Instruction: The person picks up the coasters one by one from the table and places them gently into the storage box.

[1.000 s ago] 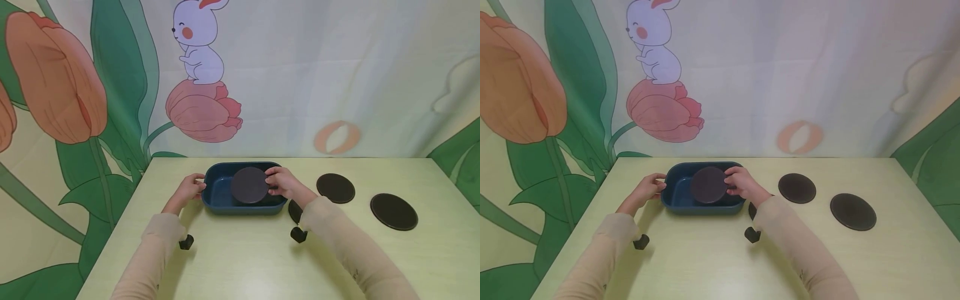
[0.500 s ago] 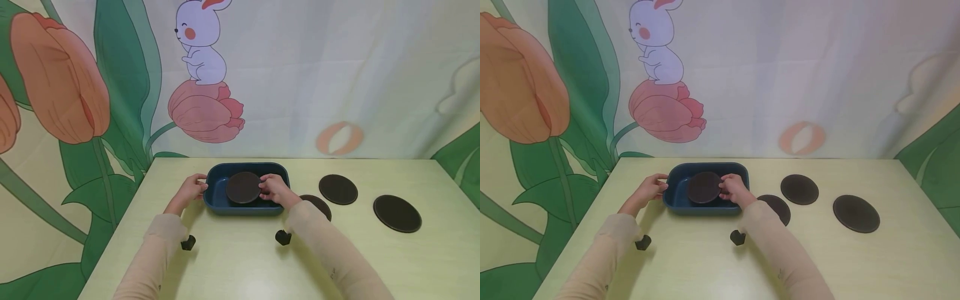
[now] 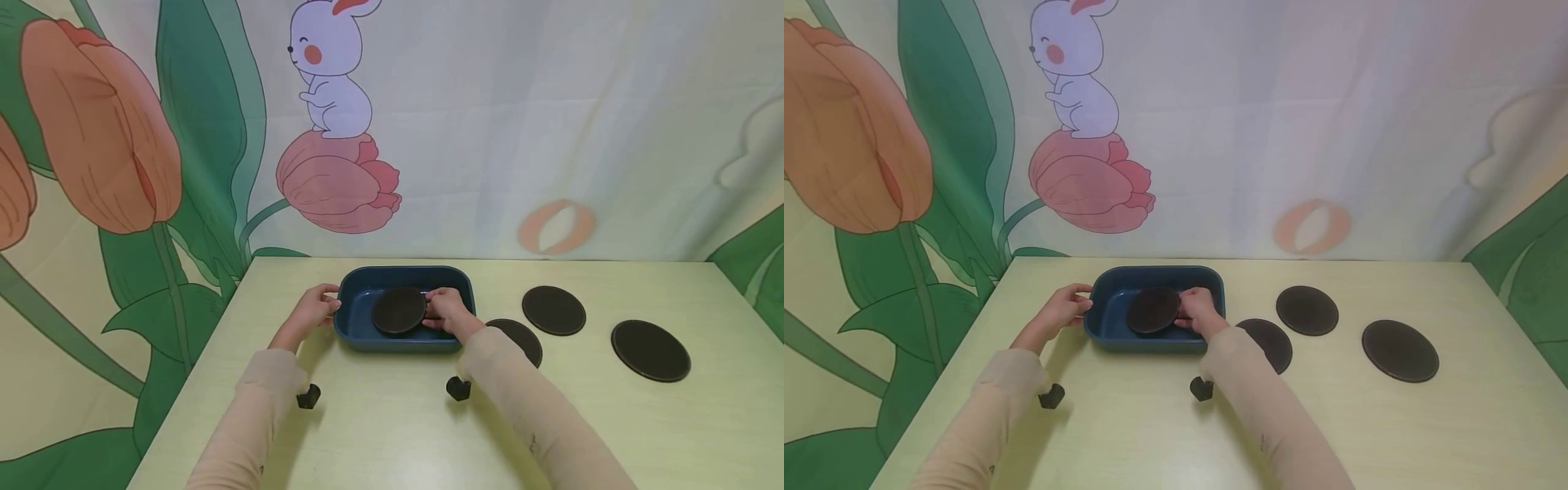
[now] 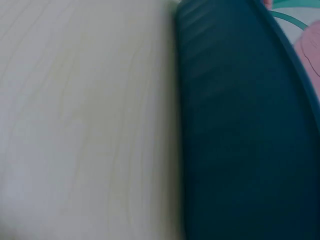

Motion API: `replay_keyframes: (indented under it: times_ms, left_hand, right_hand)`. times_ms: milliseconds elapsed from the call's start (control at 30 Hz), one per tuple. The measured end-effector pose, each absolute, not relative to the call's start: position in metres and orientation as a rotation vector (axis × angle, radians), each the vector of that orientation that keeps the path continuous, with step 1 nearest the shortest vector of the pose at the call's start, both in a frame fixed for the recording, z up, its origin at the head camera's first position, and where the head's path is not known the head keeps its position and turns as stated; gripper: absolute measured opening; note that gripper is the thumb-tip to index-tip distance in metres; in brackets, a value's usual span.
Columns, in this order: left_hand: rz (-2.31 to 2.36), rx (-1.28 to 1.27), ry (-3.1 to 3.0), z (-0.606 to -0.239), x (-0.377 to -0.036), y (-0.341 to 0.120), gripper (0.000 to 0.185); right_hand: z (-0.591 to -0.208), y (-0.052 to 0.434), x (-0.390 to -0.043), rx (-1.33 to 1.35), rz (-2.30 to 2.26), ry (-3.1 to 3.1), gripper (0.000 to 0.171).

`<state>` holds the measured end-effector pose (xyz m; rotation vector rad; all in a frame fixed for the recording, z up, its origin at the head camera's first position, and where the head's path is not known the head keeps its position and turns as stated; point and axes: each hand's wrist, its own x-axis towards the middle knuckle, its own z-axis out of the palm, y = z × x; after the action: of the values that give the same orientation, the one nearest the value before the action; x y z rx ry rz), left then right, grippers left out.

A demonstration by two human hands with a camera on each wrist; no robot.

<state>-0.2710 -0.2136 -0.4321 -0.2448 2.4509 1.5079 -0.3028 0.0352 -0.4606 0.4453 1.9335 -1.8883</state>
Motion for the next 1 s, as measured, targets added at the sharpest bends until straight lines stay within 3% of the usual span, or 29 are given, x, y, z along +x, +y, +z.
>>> replay_keyframes:
  times_ms: [300,1000]
  left_hand:
    - [1.507,-0.248,2.445,-0.432,-0.271,-0.213,0.039]
    - [1.47,-0.257,2.474,-0.43,-0.272,-0.211,0.038]
  right_hand:
    - [-0.445,0.042,-0.296,0.352,-1.744,2.068,0.04]
    - [-0.387,0.086,-0.284,-0.113,-1.518,2.123,0.043]
